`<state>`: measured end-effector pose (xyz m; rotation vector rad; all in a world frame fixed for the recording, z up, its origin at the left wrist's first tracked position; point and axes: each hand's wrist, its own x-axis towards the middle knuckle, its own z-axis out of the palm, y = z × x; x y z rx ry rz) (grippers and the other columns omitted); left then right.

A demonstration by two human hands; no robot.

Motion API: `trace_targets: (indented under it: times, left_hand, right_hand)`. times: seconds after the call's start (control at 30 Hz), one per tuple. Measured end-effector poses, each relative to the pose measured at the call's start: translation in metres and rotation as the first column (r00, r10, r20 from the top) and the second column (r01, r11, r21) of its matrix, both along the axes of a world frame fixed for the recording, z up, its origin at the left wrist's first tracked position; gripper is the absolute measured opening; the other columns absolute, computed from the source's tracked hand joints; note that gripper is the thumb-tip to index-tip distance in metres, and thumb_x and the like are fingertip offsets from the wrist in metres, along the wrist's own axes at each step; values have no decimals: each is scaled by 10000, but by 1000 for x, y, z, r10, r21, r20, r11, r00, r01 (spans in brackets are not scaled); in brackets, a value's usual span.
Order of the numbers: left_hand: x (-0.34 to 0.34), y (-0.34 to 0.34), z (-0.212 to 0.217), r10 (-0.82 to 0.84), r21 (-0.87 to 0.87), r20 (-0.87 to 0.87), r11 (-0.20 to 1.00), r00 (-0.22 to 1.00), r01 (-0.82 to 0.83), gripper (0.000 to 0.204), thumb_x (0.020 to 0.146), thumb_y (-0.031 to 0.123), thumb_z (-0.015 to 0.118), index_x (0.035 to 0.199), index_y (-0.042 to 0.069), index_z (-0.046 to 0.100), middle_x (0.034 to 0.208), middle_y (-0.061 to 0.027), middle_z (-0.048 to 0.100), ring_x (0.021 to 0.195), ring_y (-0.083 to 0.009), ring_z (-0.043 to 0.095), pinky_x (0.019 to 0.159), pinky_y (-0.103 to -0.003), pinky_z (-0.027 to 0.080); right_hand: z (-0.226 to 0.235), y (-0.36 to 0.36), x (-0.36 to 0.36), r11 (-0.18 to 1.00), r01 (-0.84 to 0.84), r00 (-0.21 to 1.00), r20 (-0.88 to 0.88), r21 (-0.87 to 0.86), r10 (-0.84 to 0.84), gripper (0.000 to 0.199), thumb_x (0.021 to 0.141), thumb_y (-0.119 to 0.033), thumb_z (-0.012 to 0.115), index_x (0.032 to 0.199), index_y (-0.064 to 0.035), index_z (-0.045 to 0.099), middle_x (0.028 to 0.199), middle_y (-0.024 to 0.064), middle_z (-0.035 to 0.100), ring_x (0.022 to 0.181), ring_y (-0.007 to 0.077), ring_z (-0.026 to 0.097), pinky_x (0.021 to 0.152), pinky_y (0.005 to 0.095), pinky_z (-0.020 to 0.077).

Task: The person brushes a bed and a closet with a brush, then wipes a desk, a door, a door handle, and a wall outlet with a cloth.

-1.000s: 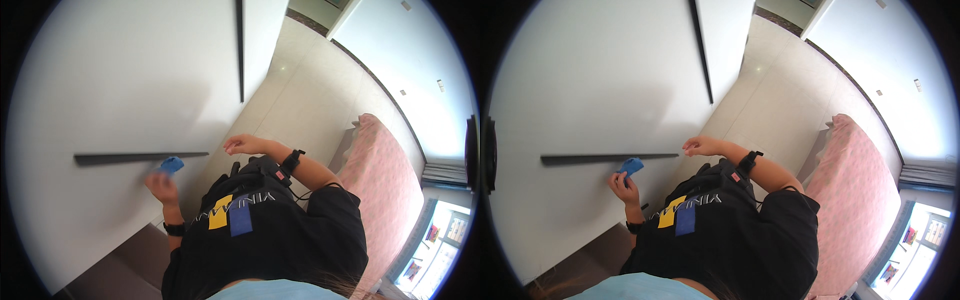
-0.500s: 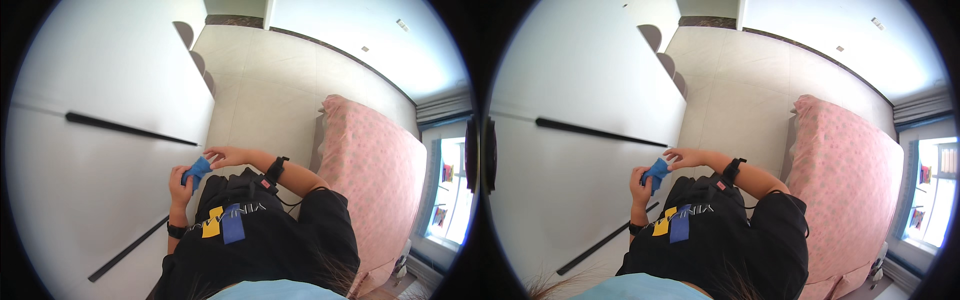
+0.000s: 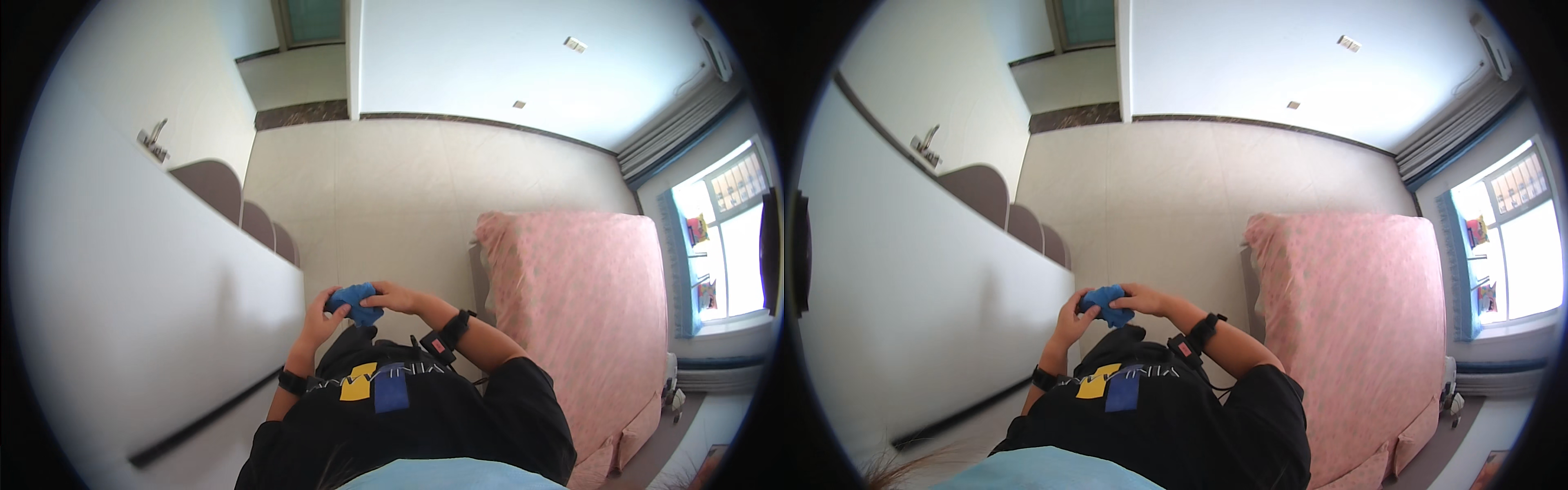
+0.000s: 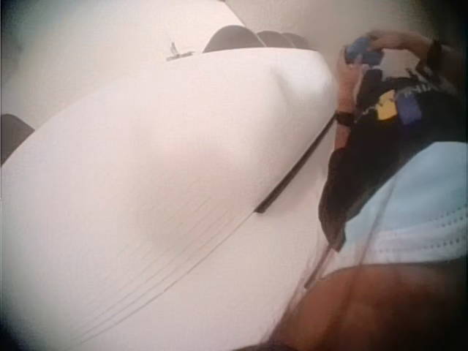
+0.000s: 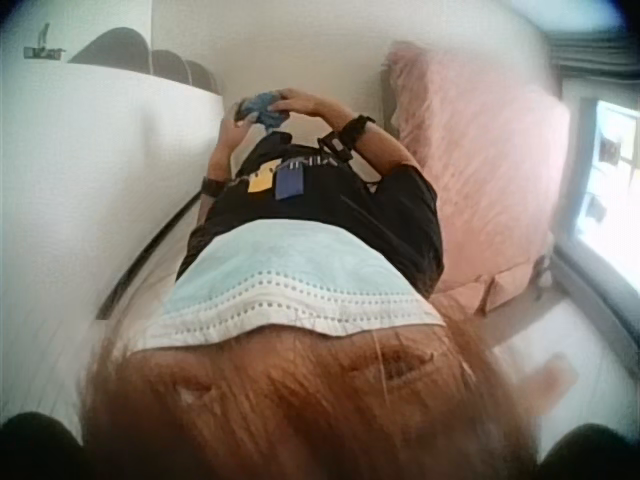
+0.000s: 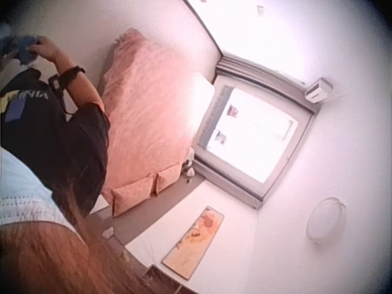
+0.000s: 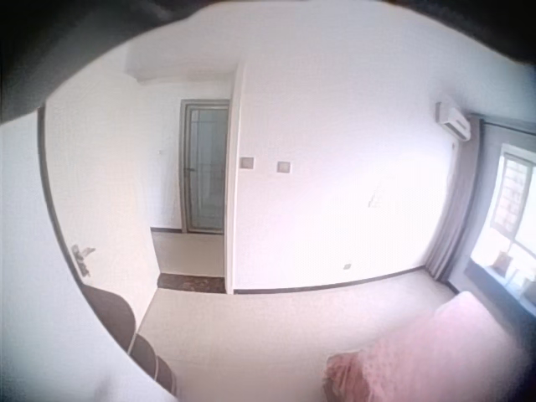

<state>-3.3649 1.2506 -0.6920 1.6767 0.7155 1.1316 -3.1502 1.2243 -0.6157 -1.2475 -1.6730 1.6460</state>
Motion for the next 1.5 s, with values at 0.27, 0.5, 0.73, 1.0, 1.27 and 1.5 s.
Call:
trace_targets:
  times: [0.27,0.5,0.73,1.0,1.27,1.5]
  left_hand:
    - [-8,-25,-93,-322,-157,-177,942,930,297,477,764,233,711,1134,8,509,942,-136,616,900,-198,597,773,-314,474]
    - [108,-18,-50,-190,249,-186,940,964,234,439,792,327,660,1071,3,559,939,-189,627,872,-312,612,757,-365,464]
    - [38,-146,-105,142,446,-400,893,906,57,478,748,429,677,923,-1,564,788,-193,618,744,-371,599,657,-390,469]
    - [29,-14,-46,64,217,-125,976,990,-35,475,780,380,672,1047,9,541,799,-118,607,722,-238,602,655,-325,468]
    - [-27,133,152,429,22,-55,903,902,-428,333,851,284,614,1060,34,549,791,-69,597,709,-131,566,655,-274,467]
    - [-165,163,232,822,-377,446,532,355,-758,363,901,360,524,1021,19,545,829,-36,580,735,-113,563,675,-250,471]
  right_hand:
    - [-127,-55,-10,991,126,989,-86,41,-122,429,853,-262,592,1173,11,508,1083,104,573,995,167,529,882,300,413]
    - [-102,-57,92,990,136,900,-415,-24,-134,430,870,-237,568,1202,17,467,1137,111,548,1056,200,520,914,331,410]
    - [-179,-149,36,996,90,847,-526,-15,-84,287,874,-73,517,1144,19,488,1093,113,573,1015,212,556,882,338,442]
    - [-101,4,43,999,23,870,-491,-37,-38,357,858,-83,517,1191,23,446,1130,126,553,1054,235,539,912,363,427]
    - [115,119,96,980,59,843,-516,-190,-150,394,856,-123,507,1209,34,429,1171,143,530,1087,260,518,952,370,384]
    - [220,188,103,990,85,917,-379,-116,-123,394,869,-129,512,1220,26,424,1176,148,525,1120,257,492,971,372,361]
